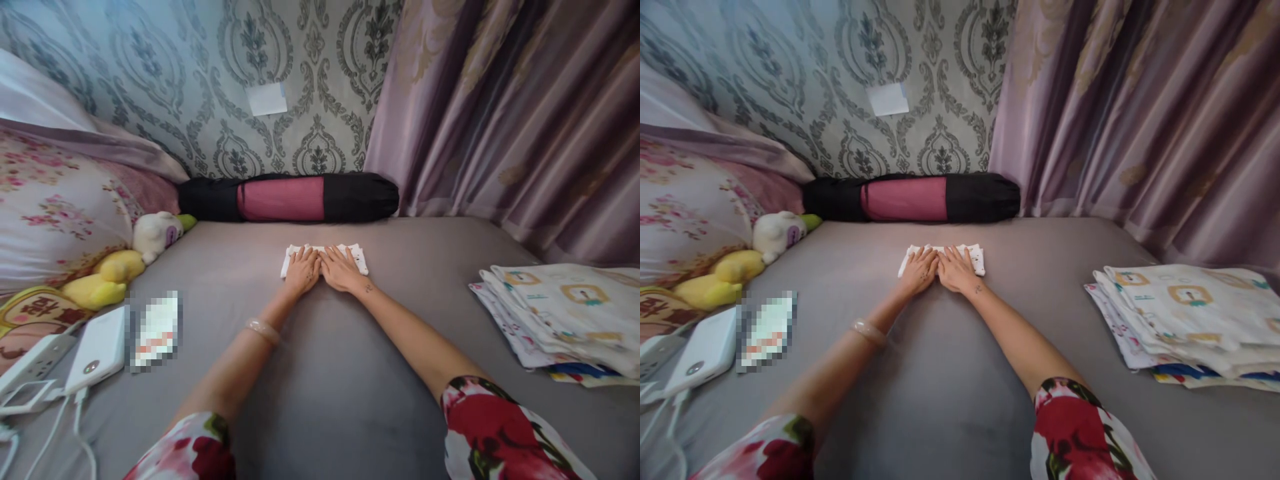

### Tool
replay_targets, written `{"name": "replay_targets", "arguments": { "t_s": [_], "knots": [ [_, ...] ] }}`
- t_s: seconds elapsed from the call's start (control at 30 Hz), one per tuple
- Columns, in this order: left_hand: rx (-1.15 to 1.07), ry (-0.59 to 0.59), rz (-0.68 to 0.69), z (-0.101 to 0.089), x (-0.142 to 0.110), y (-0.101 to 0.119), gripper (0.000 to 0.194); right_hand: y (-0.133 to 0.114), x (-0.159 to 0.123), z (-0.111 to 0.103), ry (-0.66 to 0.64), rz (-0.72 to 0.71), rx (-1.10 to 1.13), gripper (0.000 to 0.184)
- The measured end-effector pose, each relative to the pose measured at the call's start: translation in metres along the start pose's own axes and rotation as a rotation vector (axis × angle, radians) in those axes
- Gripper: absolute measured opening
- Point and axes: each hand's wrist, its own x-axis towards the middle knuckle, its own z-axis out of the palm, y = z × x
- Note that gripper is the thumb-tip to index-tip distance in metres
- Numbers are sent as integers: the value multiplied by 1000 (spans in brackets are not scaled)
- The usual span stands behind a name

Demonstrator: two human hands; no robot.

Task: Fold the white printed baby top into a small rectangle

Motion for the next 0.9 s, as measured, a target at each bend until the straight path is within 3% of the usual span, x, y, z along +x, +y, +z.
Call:
{"name": "replay_targets", "arguments": {
  "t_s": [0.2, 0.53, 0.9],
  "knots": [
    [62, -61, -10, 8, 3, -9, 48, 5, 9, 7, -16, -14, -40, 55],
    [102, -279, -208, 0, 16, -4, 57, 15, 14, 17, -79, 47, 44, 55],
    [103, -163, -162, 6, 13, -27, 53, 20, 14, 22, -25, 235, 16, 62]
  ]
}}
